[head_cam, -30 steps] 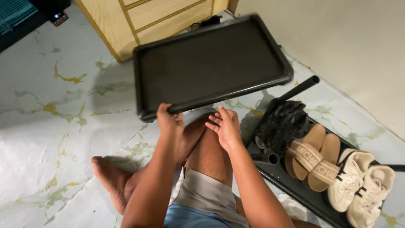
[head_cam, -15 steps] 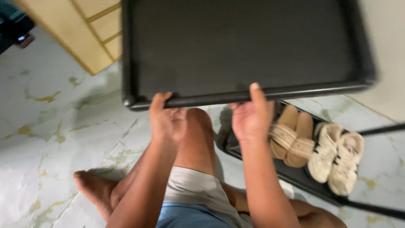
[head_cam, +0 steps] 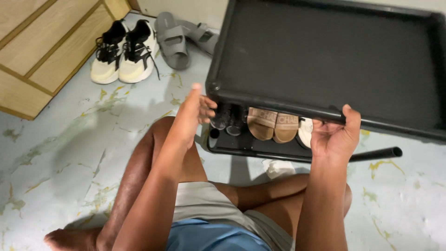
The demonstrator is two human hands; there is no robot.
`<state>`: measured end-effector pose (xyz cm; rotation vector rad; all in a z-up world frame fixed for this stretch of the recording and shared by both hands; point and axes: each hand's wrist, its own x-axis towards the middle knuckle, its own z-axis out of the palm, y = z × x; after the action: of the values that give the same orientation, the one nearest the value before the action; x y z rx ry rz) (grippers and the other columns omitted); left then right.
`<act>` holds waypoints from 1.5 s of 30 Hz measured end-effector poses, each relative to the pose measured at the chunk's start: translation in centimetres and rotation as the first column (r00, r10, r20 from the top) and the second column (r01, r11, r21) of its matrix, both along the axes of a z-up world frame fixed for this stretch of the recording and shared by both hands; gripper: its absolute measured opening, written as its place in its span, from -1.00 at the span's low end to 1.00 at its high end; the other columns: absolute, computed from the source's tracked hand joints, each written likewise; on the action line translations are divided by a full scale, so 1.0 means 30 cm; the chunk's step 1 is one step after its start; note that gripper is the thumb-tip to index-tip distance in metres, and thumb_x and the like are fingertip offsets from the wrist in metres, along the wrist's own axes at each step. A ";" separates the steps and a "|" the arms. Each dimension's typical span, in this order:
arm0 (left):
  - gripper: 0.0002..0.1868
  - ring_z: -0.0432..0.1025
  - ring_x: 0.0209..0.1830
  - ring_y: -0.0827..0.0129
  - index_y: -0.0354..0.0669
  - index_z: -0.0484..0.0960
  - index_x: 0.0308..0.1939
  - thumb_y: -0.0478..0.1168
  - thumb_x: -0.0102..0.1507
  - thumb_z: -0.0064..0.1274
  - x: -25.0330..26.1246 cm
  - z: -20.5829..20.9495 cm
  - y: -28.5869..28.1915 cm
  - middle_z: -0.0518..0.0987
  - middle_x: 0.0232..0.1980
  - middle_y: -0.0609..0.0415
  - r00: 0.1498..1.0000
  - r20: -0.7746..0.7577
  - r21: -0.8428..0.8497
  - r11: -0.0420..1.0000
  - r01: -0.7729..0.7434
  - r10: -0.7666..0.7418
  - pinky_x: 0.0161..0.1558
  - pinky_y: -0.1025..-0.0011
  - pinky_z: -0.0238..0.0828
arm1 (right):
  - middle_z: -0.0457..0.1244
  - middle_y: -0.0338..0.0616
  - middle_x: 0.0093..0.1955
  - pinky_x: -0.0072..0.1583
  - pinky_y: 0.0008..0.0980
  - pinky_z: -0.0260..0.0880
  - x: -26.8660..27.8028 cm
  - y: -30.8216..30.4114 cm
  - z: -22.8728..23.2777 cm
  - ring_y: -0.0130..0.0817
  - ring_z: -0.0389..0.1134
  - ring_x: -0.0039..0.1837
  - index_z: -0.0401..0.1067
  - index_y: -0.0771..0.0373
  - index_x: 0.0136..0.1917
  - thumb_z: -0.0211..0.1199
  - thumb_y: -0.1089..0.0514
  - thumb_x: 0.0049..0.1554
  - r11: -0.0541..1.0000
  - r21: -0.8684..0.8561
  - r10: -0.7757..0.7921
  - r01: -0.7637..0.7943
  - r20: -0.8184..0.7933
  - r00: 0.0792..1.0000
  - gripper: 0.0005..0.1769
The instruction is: Assemble a black plastic tiered shoe rack while sitting on the floor.
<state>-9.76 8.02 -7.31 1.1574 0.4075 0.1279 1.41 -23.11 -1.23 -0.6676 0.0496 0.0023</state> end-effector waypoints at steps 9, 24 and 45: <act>-0.44 0.34 -0.24 0.59 -0.38 0.46 0.34 -0.13 0.32 0.12 0.055 0.163 -0.081 0.56 -0.18 0.17 0.990 0.120 0.255 0.961 -0.103 0.075 -0.22 0.54 0.29 | 0.41 0.00 -0.02 0.08 -0.28 0.55 -0.064 -0.158 -0.115 -0.22 0.49 0.00 0.45 0.38 0.03 0.27 0.23 0.30 1.000 -0.011 0.013 -0.013 -0.002 1.000 -0.86; -0.39 0.30 -0.32 0.63 -0.38 0.44 0.41 -0.23 0.30 0.16 0.023 0.089 -0.052 0.49 -0.26 0.23 0.979 0.120 0.207 0.961 -0.184 0.162 -0.28 0.61 0.27 | 0.43 0.01 -0.02 0.06 -0.30 0.58 -0.100 -0.096 -0.134 -0.21 0.52 -0.01 0.47 0.40 0.06 0.21 0.23 0.28 0.998 -0.029 0.056 -0.057 -0.012 0.998 -0.83; -0.40 0.43 -0.12 0.45 -0.24 0.43 0.40 -0.13 0.29 0.10 -0.026 0.117 -0.067 0.57 -0.08 0.05 0.995 0.010 0.315 0.944 -0.098 0.100 -0.06 0.46 0.41 | 0.40 -0.11 -0.16 -0.05 -0.33 0.53 -0.118 -0.121 -0.202 -0.31 0.46 -0.14 0.50 0.28 -0.08 0.21 0.21 0.32 0.997 -0.041 0.069 -0.069 -0.004 0.998 -0.85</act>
<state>-10.53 5.99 -3.81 1.4530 0.4627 0.2856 -2.13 -26.74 -7.30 -0.7100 0.0286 0.0690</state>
